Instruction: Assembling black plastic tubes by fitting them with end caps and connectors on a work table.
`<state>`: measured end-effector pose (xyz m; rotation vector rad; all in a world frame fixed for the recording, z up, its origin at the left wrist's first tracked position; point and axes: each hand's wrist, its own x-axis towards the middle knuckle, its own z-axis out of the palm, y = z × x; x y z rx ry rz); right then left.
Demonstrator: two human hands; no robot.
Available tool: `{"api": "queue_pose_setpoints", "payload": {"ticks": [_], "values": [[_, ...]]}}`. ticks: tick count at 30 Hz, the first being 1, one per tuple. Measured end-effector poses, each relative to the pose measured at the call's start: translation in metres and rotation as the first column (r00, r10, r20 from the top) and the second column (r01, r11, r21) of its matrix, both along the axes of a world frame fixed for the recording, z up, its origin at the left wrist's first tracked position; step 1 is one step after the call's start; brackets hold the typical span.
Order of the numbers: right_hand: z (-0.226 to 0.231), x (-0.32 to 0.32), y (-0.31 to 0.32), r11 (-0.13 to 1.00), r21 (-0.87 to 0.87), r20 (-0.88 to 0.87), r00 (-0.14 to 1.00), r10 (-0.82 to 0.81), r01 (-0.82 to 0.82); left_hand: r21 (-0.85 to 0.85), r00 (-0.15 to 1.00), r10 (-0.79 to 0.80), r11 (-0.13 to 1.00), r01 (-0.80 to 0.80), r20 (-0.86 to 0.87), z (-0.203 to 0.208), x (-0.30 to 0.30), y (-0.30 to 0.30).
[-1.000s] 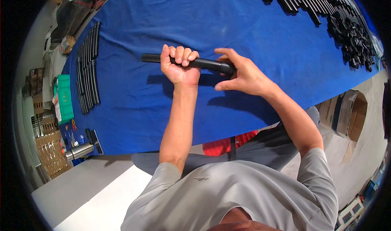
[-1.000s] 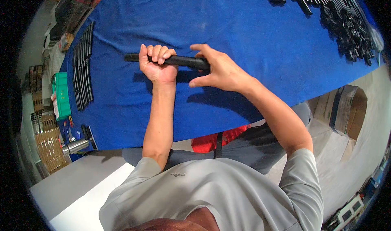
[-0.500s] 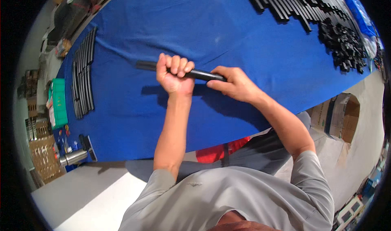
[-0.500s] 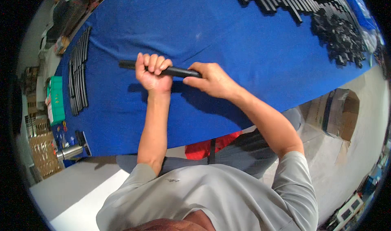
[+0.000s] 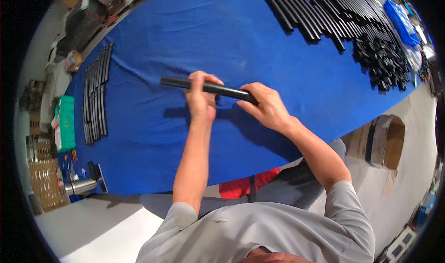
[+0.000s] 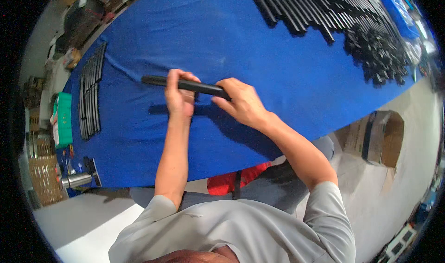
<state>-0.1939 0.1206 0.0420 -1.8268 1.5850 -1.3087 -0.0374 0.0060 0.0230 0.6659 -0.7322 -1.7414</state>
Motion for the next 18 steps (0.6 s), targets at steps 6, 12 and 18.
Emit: {"api": "queue_pose_setpoints", "payload": {"ticks": [6, 12, 18], "values": [[-0.005, -0.009, 0.007, 0.983, -0.154, -0.285, 0.949, -0.139, 0.098, 0.108, 0.95, -0.302, 0.95, 0.294, 0.074, 0.002, -0.004, 0.013], [-0.002, -0.007, 0.01, 0.999, 0.03, -0.143, 0.99, -0.011, 0.016, 0.046, 0.958, -0.281, 0.959, 0.279, 0.05, -0.004, 0.001, 0.009], [0.024, -0.009, 0.007, 0.858, 0.5, 0.336, 0.94, -0.066, -0.119, 0.003, 0.964, -0.264, 0.964, 0.264, 0.018, -0.006, 0.002, 0.006]]}}
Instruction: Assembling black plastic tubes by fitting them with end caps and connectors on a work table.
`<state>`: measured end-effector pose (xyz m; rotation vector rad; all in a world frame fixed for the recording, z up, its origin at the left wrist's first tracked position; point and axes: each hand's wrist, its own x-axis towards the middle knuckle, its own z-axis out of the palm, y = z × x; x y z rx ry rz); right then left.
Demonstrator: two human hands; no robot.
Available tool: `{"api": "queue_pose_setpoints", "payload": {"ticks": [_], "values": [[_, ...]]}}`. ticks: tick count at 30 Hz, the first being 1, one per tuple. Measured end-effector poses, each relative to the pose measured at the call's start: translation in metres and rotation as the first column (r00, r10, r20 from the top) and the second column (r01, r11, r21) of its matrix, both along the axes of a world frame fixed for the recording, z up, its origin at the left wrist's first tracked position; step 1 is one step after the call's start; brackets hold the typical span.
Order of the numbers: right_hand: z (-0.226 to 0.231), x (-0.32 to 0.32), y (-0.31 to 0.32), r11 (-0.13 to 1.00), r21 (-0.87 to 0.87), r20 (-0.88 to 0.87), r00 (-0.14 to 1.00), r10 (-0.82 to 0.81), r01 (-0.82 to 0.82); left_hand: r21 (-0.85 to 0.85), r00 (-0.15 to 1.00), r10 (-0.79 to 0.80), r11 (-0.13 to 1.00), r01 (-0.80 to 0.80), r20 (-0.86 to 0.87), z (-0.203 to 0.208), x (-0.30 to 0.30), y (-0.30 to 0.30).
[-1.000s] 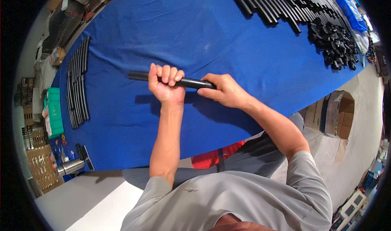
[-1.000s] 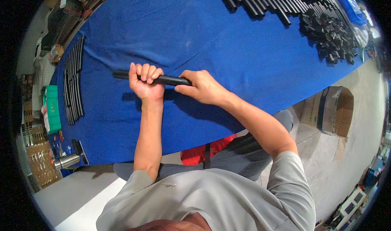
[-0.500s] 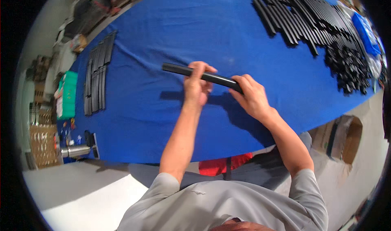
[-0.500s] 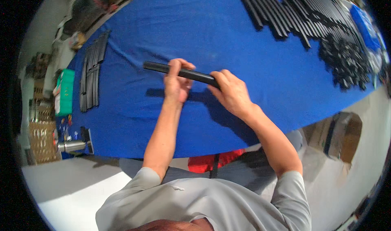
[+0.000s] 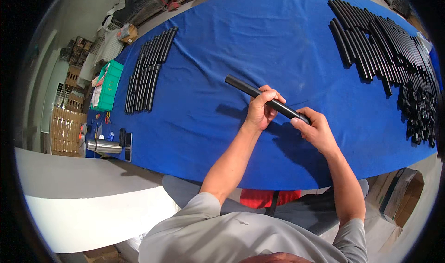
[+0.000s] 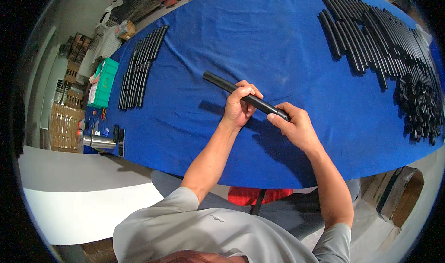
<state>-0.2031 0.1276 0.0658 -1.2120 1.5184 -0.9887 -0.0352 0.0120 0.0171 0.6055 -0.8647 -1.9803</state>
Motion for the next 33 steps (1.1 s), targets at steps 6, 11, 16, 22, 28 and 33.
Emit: {"api": "queue_pose_setpoints", "payload": {"ticks": [6, 11, 16, 22, 28, 33], "values": [[-0.018, 0.001, 0.001, 0.921, -0.386, -0.335, 0.938, -0.093, -0.046, 0.05, 1.0, 0.009, 0.999, -0.009, 0.014, 0.003, -0.006, 0.003], [-0.017, 0.004, 0.0, 0.935, -0.353, -0.328, 0.941, -0.081, -0.043, 0.065, 0.999, -0.001, 0.998, -0.002, 0.038, 0.002, -0.005, 0.003], [-0.018, 0.005, 0.0, 0.932, -0.36, -0.326, 0.941, -0.09, -0.036, 0.053, 0.999, -0.006, 0.999, 0.004, 0.043, 0.004, -0.005, 0.005], [-0.016, -0.001, 0.001, 0.983, -0.182, -0.175, 0.984, -0.023, -0.009, 0.081, 0.998, -0.03, 0.996, 0.026, 0.053, 0.003, -0.005, 0.003], [-0.015, 0.001, -0.002, 0.995, -0.092, 0.01, 0.999, -0.042, 0.043, 0.057, 0.998, -0.034, 0.998, 0.032, 0.045, 0.005, -0.004, 0.004], [-0.026, 0.004, 0.0, 0.862, -0.485, -0.487, 0.864, -0.126, -0.147, 0.019, 0.996, -0.024, 1.0, 0.022, 0.089, 0.005, -0.006, 0.004]]}}
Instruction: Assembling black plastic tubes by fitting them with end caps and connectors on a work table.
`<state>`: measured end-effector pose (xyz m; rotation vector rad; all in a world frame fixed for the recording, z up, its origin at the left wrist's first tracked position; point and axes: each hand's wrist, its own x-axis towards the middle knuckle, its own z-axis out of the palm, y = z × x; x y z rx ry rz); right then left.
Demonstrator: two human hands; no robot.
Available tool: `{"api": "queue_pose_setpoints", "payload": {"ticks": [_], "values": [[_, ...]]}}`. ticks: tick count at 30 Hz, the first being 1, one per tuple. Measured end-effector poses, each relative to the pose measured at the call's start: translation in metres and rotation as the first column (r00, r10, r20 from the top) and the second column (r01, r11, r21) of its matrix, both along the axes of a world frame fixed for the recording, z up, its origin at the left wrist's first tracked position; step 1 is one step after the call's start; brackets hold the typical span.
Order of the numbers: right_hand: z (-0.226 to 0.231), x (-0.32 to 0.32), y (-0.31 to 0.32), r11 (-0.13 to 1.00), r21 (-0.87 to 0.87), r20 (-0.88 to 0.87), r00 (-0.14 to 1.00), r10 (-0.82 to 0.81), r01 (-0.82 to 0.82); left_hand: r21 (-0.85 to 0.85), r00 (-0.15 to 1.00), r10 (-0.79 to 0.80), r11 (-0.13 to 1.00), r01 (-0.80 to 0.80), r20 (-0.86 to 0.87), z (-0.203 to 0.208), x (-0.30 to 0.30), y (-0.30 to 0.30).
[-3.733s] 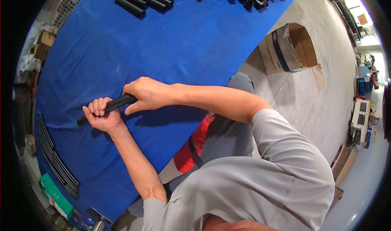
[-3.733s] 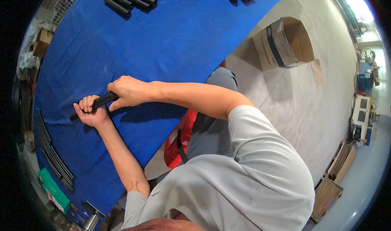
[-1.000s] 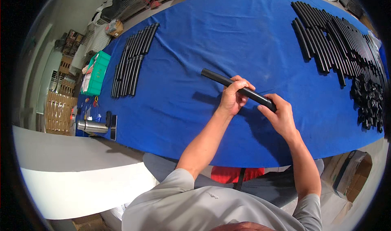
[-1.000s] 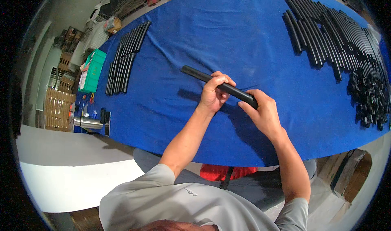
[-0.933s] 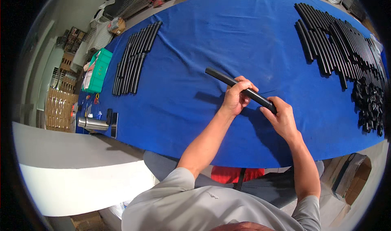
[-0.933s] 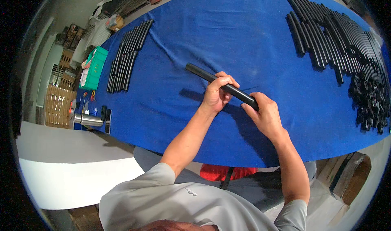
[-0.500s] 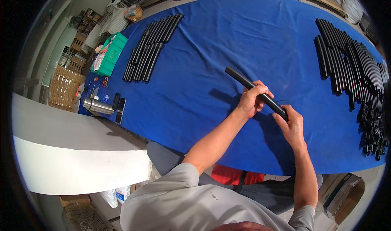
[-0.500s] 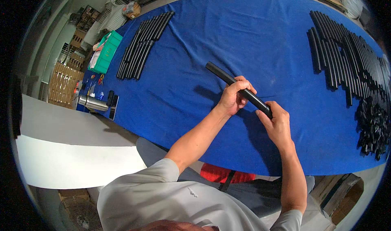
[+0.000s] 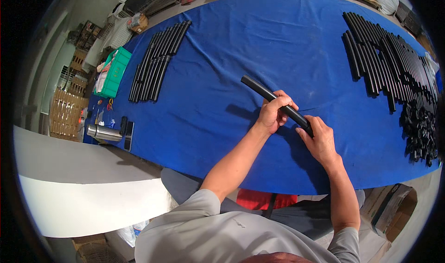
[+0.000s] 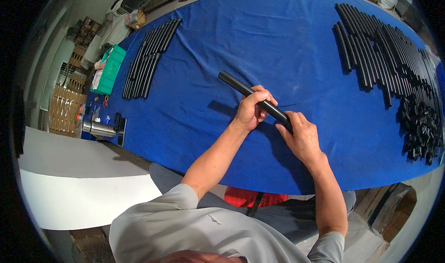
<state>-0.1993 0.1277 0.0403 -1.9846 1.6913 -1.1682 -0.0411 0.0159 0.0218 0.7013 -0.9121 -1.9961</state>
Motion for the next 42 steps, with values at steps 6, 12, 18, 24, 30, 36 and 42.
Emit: {"api": "queue_pose_setpoints", "payload": {"ticks": [6, 12, 18, 24, 30, 36, 42], "values": [[0.012, -0.007, -0.001, 0.843, 0.515, 0.496, 0.856, -0.144, -0.156, 0.014, 0.998, -0.03, 0.999, 0.031, -0.058, -0.001, 0.002, -0.001], [0.004, -0.001, -0.001, 0.999, -0.027, 0.006, 1.0, -0.029, 0.029, 0.058, 0.999, 0.034, 0.998, -0.032, -0.034, 0.0, 0.0, 0.002], [0.016, -0.013, -0.002, 0.719, 0.611, 0.696, 0.658, -0.288, -0.331, 0.037, 0.999, -0.028, 0.999, 0.029, -0.014, 0.0, 0.002, 0.001], [0.003, -0.003, 0.0, 0.989, -0.146, -0.106, 0.993, -0.041, 0.026, 0.073, 0.999, 0.032, 0.997, -0.029, -0.033, -0.001, -0.001, 0.003], [0.013, -0.005, 0.0, 0.881, 0.455, 0.565, 0.807, -0.175, -0.128, 0.038, 0.999, -0.019, 0.999, 0.021, -0.035, -0.003, 0.002, 0.0], [0.005, -0.001, 0.0, 0.998, 0.056, 0.131, 0.991, -0.039, 0.032, 0.066, 0.998, 0.025, 0.998, -0.022, -0.05, -0.002, -0.001, 0.002], [0.022, -0.002, 0.002, 0.916, 0.394, 0.451, 0.885, -0.119, -0.077, 0.036, 1.0, -0.009, 0.999, 0.01, -0.017, -0.002, 0.003, 0.001]]}}
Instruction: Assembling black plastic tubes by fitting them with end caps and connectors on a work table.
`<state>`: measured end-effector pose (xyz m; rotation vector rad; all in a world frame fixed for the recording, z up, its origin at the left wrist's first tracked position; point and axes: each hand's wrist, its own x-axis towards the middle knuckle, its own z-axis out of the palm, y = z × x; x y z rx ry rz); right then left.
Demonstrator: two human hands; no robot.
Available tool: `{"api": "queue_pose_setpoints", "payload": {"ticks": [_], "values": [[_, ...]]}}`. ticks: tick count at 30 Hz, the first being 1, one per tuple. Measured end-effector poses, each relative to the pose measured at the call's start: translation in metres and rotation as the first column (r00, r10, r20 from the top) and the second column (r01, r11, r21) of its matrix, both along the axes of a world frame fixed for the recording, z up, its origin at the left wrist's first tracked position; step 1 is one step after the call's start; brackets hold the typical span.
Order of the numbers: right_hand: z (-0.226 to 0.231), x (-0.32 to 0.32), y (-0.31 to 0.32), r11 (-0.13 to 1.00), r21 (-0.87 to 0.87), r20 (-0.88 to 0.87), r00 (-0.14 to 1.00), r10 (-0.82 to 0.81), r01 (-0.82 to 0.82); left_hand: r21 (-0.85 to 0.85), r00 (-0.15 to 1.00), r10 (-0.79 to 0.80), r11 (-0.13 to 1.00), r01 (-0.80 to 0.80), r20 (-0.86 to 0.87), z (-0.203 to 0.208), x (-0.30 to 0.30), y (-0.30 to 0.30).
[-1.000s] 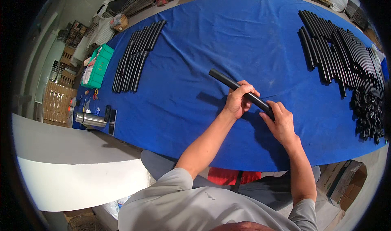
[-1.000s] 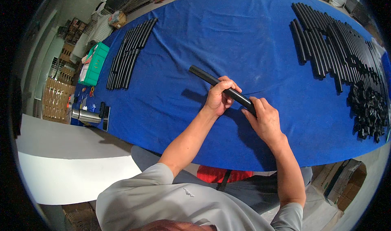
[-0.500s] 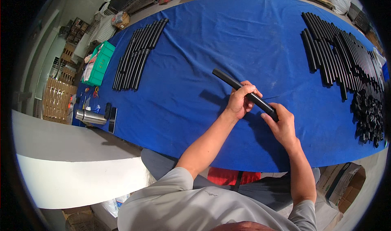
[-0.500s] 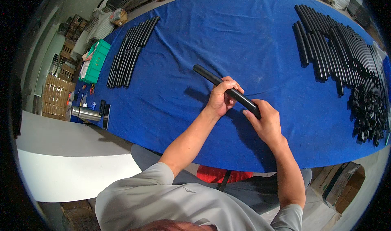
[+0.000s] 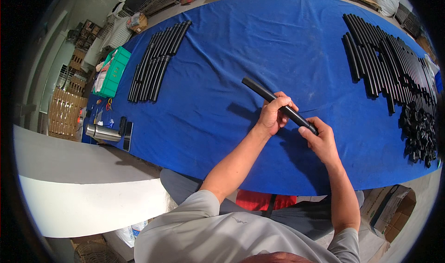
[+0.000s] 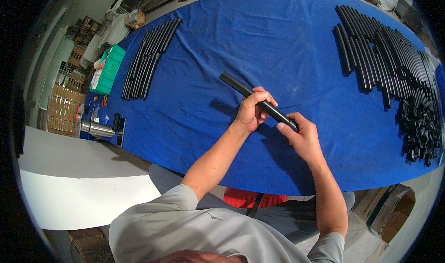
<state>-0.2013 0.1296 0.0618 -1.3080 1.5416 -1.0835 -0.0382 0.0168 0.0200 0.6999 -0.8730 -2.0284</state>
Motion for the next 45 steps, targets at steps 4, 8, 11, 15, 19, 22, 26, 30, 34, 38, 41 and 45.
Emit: {"api": "queue_pose_setpoints", "payload": {"ticks": [4, 8, 11, 15, 19, 22, 26, 30, 34, 38, 41, 45], "values": [[0.002, 0.001, 0.0, 0.988, 0.15, 0.113, 0.993, -0.044, 0.026, 0.003, 1.0, -0.002, 1.0, 0.002, -0.008, 0.002, -0.002, 0.001], [-0.018, 0.001, 0.001, 0.878, -0.456, -0.563, 0.811, -0.158, -0.145, 0.007, 1.0, 0.013, 1.0, -0.013, -0.008, 0.003, -0.005, 0.002], [-0.009, 0.0, 0.002, 0.969, -0.24, -0.363, 0.931, -0.028, -0.065, -0.01, 1.0, 0.005, 1.0, -0.005, 0.021, 0.003, -0.003, 0.001], [-0.006, -0.01, -0.002, 0.938, 0.335, 0.411, 0.91, -0.057, -0.093, -0.015, 1.0, -0.006, 1.0, 0.006, 0.014, 0.001, -0.002, 0.001], [-0.012, 0.002, 0.001, 0.974, -0.226, -0.166, 0.984, -0.061, 0.022, 0.017, 1.0, 0.015, 1.0, -0.015, -0.011, 0.003, -0.003, 0.003], [-0.013, 0.004, 0.001, 0.89, -0.445, -0.485, 0.861, -0.151, -0.095, 0.027, 1.0, 0.03, 0.999, -0.03, -0.003, 0.004, -0.001, 0.004], [-0.008, 0.0, 0.002, 0.998, -0.061, -0.045, 0.999, 0.006, -0.008, 0.015, 0.998, -0.001, 1.0, 0.0, 0.062, 0.004, -0.002, 0.003], [-0.008, -0.01, 0.0, 0.987, 0.15, 0.217, 0.976, 0.02, -0.053, 0.037, 0.994, 0.025, 0.999, -0.029, 0.111, 0.009, -0.008, 0.004], [-0.02, 0.0, -0.004, 0.912, -0.384, -0.5, 0.863, -0.071, -0.147, 0.012, 0.987, 0.108, 0.994, -0.11, 0.123, 0.011, 0.004, -0.001], [-0.029, 0.0, -0.003, 0.923, -0.357, -0.487, 0.872, -0.05, -0.146, 0.011, 0.997, 0.042, 0.999, -0.043, 0.058, 0.006, 0.004, -0.004], [-0.031, 0.0, -0.004, 0.912, -0.386, -0.475, 0.877, -0.07, -0.136, -0.005, 0.999, 0.024, 1.0, -0.024, -0.04, 0.002, 0.003, -0.007], [-0.033, 0.003, -0.007, 0.893, -0.432, -0.447, 0.89, -0.088, -0.129, -0.005, 0.99, -0.008, 1.0, 0.007, -0.142, -0.008, 0.006, -0.011]]}}
